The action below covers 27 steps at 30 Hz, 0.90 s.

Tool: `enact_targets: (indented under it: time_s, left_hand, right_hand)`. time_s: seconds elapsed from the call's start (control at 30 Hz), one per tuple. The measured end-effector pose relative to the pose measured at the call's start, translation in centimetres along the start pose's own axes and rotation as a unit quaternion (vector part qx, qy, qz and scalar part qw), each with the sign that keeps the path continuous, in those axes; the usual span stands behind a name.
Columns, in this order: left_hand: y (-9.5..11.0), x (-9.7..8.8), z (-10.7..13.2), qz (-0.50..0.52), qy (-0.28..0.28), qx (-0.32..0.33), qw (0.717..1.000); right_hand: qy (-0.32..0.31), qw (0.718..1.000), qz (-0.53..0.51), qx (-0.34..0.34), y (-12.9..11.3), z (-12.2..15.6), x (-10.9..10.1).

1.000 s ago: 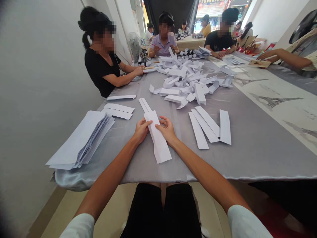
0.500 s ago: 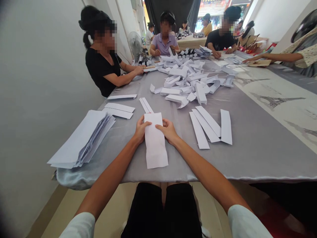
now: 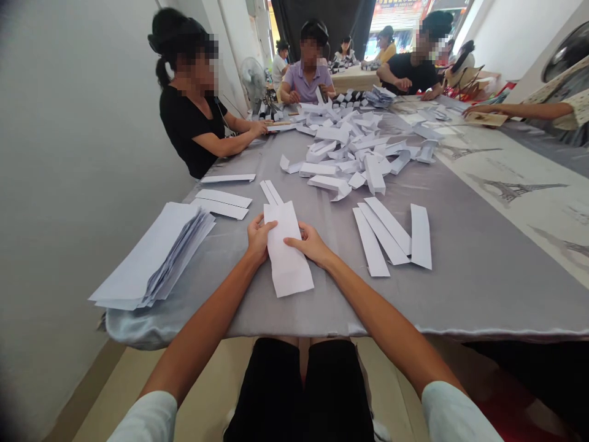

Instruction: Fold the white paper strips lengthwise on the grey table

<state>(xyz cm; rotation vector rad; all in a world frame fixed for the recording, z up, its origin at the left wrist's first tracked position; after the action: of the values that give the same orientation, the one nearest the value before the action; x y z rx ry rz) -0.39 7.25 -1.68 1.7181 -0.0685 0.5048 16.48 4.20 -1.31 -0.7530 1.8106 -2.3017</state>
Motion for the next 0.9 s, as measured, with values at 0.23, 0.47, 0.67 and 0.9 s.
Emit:
enact_targets:
  time_s: [0.23,0.47,0.67,0.9]
  left_hand:
    - [0.7,-0.5,0.3,-0.022,-0.099,-0.034,0.994]
    - [0.6,0.2,1.2,-0.034,-0.124,0.008,0.992]
    - [0.5,-0.7,0.2,-0.039,-0.025,0.067,0.997]
    - [0.2,-0.5,0.6,-0.079,-0.123,0.075,0.986]
  right_hand:
    - [0.073,0.996,0.004,-0.052,0.5,-0.5,-0.3]
    - [0.101,0.994,0.008,-0.046,0.9,-0.8,-0.5]
    - [0.032,0.998,0.036,-0.029,1.3,-0.8,-0.2]
    - [0.122,0.981,0.101,-0.114,1.8,-1.6,-0.7]
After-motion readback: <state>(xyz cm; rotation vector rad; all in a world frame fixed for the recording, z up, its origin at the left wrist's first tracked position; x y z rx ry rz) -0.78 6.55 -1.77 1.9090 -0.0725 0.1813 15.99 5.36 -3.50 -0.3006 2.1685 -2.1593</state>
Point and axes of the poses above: each hand's wrist, its own z-axis away from the middle knuckle, its own x-axis out of the palm, y = z × x, the point moved 1 cm from there along -z, towards the middle knuckle, and after that the axes turned 9 degrees about x, right-handed, at the moved point
